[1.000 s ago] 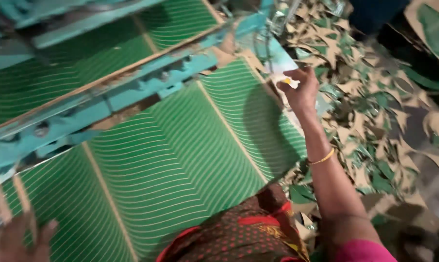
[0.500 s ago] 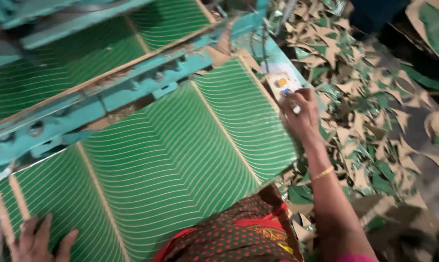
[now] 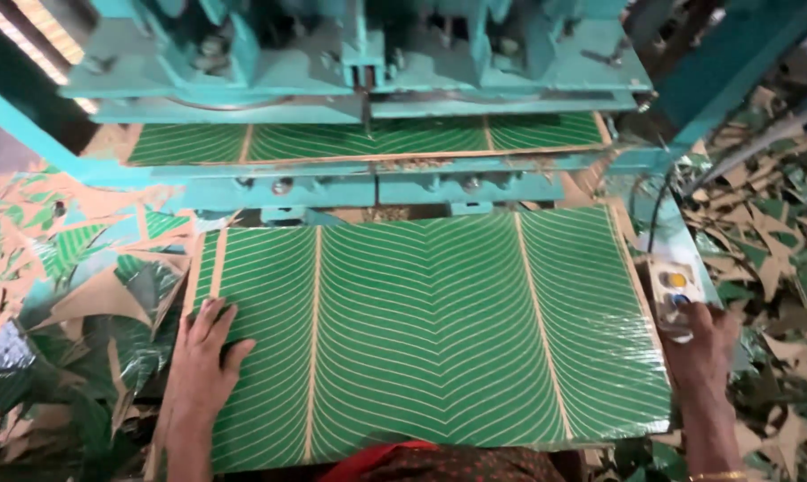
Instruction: Using a hydraulic press to mold and trim biodegradable plates from leaf material.
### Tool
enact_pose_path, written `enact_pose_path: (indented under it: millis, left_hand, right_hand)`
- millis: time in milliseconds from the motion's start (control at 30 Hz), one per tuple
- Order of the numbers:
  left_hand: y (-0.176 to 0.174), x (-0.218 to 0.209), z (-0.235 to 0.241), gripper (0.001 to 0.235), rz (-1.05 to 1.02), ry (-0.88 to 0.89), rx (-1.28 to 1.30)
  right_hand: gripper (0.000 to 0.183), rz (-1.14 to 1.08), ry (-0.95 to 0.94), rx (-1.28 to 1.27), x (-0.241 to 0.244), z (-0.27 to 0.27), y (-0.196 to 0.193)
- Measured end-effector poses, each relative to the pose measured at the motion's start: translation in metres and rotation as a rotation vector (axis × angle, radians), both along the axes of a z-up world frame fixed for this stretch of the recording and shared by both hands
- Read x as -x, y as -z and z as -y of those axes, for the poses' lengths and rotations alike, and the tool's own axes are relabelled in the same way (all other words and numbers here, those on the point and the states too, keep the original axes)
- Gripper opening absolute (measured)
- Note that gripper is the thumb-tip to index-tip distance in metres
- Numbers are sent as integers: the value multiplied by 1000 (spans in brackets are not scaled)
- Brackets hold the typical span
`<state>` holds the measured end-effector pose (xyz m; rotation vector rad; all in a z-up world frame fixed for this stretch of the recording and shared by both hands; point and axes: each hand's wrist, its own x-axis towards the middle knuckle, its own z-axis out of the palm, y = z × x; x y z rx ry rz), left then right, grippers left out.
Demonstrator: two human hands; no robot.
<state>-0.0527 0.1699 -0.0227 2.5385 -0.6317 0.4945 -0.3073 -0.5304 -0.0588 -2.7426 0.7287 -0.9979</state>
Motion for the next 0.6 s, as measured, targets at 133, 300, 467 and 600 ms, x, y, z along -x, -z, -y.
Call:
enact_pose_path:
  millis: [133,300,467,600]
  left_hand:
    - [7,2,1,55,36,9,97]
    - [6,2,2,55,26,26,154]
    - [5,3,4,57,-1,2,147]
    - [4,4,5,57,-8,-10,148]
  right_hand:
    - [49,-14,30,2,1,6,10]
    - [46,-51,87,30,1,17,26]
    - [48,-85,128,69,0,23,29]
    - [43,-26,89,-12,-1,30,39]
